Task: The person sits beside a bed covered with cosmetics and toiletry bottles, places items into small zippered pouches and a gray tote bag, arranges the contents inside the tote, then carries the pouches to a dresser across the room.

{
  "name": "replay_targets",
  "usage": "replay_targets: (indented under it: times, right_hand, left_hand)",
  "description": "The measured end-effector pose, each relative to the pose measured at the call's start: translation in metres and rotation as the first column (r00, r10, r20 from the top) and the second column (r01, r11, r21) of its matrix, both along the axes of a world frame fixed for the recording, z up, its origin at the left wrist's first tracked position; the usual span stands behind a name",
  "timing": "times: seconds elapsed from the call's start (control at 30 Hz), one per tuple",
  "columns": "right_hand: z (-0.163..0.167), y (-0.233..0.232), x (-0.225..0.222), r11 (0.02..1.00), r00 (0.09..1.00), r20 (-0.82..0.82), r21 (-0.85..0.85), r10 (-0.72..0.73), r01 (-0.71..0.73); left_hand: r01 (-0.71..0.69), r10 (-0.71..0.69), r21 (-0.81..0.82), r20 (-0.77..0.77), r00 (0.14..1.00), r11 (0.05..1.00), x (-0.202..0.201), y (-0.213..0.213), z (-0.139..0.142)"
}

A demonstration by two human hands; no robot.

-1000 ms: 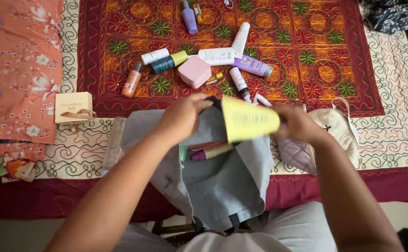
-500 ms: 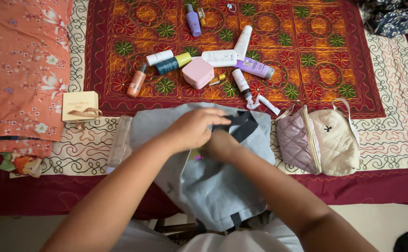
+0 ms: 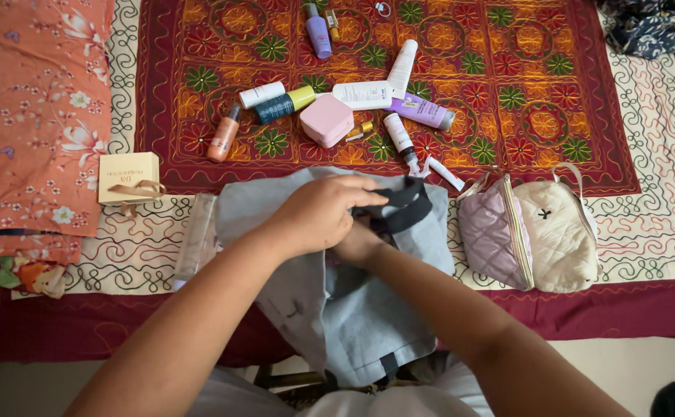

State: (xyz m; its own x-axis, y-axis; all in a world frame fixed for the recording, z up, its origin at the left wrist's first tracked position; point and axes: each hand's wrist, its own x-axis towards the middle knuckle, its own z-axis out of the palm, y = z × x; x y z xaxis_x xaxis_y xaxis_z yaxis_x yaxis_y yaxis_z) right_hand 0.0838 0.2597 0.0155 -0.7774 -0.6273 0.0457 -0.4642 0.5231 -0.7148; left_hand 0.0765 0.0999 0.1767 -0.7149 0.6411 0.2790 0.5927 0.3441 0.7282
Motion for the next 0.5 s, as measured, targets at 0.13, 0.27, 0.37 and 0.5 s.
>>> replay_targets:
  times: [0.13, 0.27, 0.37, 0.5]
  right_hand:
    - [0.038, -0.003, 0.001, 0.758, 0.976, 0.192, 0.621, 0.099, -0.199]
    - [0.106, 0.062, -0.012, 0.795, 0.797, 0.357, 0.194, 0.488, -0.574]
    - [0.149, 0.119, -0.06, 0.922, 0.801, 0.475, -0.063, 0.364, -0.381]
    - [0.151, 0.164, -0.137, 0.971, 0.889, 0.412, -0.04, -0.197, 0.234]
  left_hand:
    - [0.036, -0.037, -0.23, -0.002, 0.999, 0.973, -0.005, -0.001, 0.0]
    - [0.048, -0.032, -0.21, 0.081, 0.996, 0.977, -0.011, 0.002, -0.007]
    - [0.039, -0.038, -0.15, 0.011, 0.999, 0.988, -0.016, 0.004, -0.012]
    - [0.157, -0.151, -0.043, 0.11, 0.982, 0.987, -0.027, 0.009, -0.016]
